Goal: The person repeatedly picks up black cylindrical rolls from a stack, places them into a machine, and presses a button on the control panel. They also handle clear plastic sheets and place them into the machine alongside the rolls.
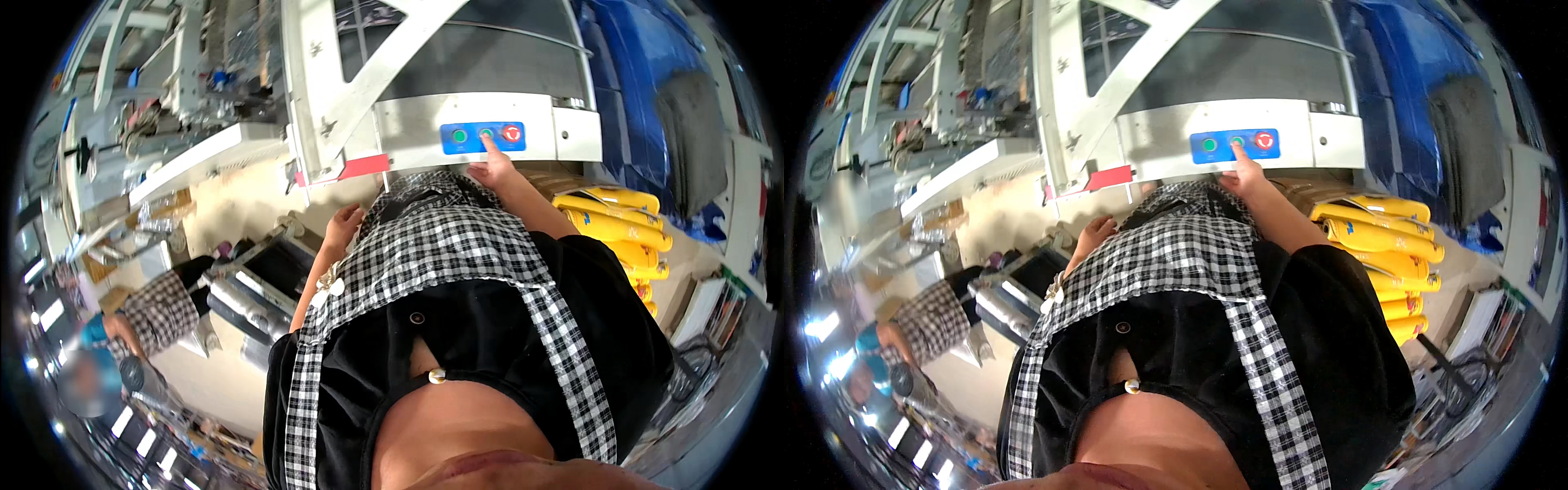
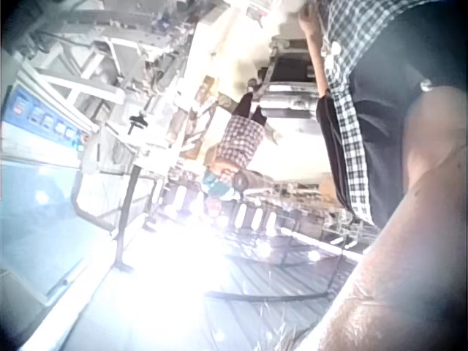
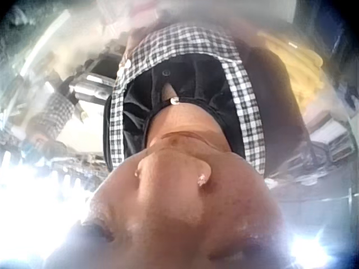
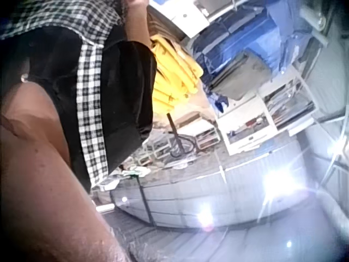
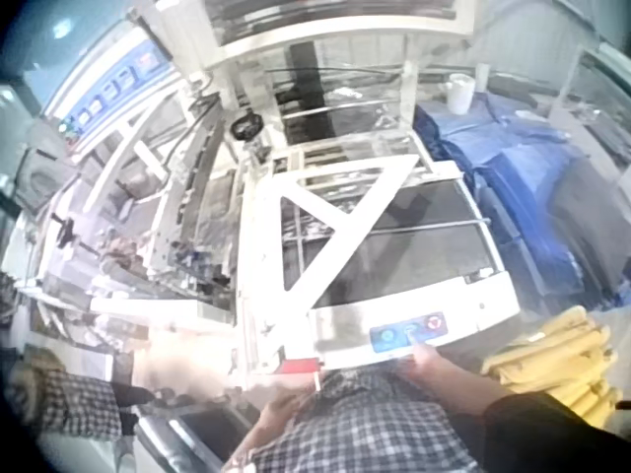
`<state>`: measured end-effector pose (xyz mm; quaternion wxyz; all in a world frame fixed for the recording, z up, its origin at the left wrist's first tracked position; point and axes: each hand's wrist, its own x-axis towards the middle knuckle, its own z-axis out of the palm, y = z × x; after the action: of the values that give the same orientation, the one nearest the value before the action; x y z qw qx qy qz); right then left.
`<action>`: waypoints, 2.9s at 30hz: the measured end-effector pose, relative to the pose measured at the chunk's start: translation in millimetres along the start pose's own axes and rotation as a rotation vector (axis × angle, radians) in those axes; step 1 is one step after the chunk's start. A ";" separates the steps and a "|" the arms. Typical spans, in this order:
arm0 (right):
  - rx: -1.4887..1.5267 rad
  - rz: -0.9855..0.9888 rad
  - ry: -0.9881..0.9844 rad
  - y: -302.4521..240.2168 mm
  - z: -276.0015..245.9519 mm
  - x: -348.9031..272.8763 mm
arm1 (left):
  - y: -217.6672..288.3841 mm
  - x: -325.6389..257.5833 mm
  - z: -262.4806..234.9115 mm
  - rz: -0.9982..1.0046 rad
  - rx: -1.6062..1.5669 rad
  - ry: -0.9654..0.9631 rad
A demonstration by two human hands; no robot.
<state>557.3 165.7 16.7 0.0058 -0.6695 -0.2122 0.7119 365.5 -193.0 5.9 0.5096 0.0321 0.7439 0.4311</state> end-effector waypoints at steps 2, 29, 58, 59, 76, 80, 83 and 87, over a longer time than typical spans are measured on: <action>-0.023 0.067 0.026 0.0 0.0 9.9 | -18.4 -21.9 -19.3 -0.052 -0.212 0.122; -0.007 0.159 -0.108 -41.4 -37.9 -60.4 | -160.5 -212.6 -220.5 -0.362 0.104 1.942; -0.020 -1.734 0.419 -225.2 5.0 -101.2 | -97.6 -259.4 -257.7 0.214 -0.200 1.739; -0.051 -1.742 0.338 -217.8 16.3 -111.5 | -56.4 -262.6 -262.6 0.300 -0.138 1.684; -0.130 -1.599 0.307 -112.1 77.3 -169.0 | 522.4 -154.4 -510.7 1.196 0.053 1.266; -0.150 -1.616 0.420 -88.2 69.1 -184.0 | 619.5 -94.3 -565.0 0.864 0.446 1.255; -0.199 -1.531 0.527 -74.6 53.9 -187.5 | 678.2 -55.3 -595.7 0.726 0.532 1.240; -0.122 -1.422 0.696 -51.7 37.8 -183.2 | 739.4 -20.7 -627.0 0.604 0.506 1.162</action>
<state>525.8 148.1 207.4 0.4881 -0.5569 -0.6135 0.2744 -406.9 -121.8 587.7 -0.1359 0.1194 0.9317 0.3149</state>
